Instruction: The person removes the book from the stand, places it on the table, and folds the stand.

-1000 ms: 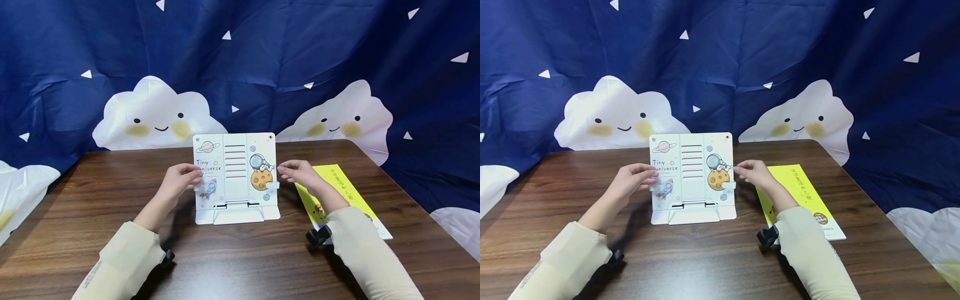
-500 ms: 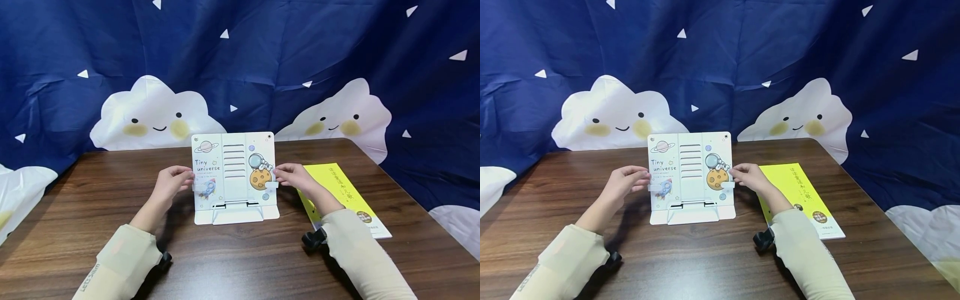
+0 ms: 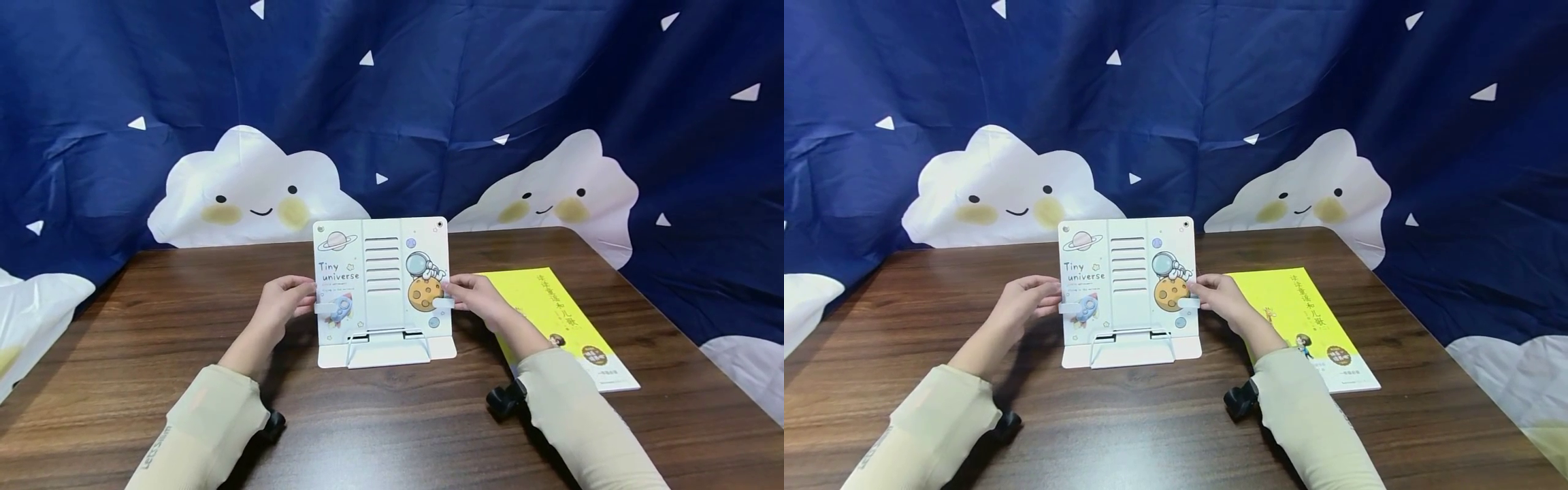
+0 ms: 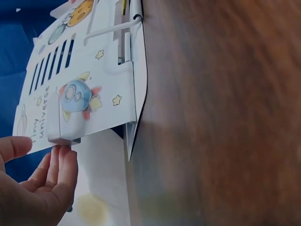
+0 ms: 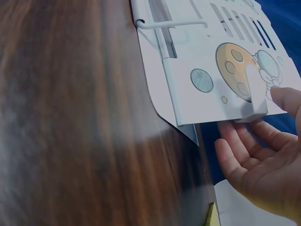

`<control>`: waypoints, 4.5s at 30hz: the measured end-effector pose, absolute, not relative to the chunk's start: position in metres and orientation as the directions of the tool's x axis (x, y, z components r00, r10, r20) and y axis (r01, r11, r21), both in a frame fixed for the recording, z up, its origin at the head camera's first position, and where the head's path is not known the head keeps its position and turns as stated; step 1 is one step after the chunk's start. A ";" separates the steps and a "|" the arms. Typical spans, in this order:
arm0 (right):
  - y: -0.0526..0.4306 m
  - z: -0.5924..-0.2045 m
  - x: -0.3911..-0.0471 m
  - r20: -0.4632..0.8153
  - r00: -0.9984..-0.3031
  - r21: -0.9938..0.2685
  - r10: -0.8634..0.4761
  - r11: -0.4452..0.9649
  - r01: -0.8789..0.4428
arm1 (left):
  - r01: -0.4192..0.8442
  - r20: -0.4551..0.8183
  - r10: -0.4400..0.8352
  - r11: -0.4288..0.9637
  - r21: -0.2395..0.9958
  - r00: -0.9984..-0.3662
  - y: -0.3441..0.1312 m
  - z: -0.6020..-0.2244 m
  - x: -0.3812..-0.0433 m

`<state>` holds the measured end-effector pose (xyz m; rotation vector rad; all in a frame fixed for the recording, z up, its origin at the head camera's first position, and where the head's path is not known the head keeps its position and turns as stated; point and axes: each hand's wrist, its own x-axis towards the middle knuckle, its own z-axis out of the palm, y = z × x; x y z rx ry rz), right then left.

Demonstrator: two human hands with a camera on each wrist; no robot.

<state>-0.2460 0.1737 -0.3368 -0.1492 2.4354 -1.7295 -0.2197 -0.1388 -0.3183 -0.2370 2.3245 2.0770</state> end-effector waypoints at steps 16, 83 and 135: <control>0.165 -0.351 -0.249 -0.083 -0.996 -0.951 -0.043 0.303 0.066 | -0.132 -0.115 -0.099 0.186 0.974 -0.988 -0.131 -0.329 -0.228; 0.157 -0.325 -0.272 -0.217 -0.976 -0.906 -0.019 0.376 0.195 | -0.102 -0.099 -0.024 0.177 0.979 -0.995 -0.132 -0.330 -0.201; 0.134 -0.318 -0.300 -0.147 -0.984 -0.867 0.099 0.466 0.176 | -0.124 -0.140 0.164 0.107 0.986 -0.976 -0.128 -0.335 -0.182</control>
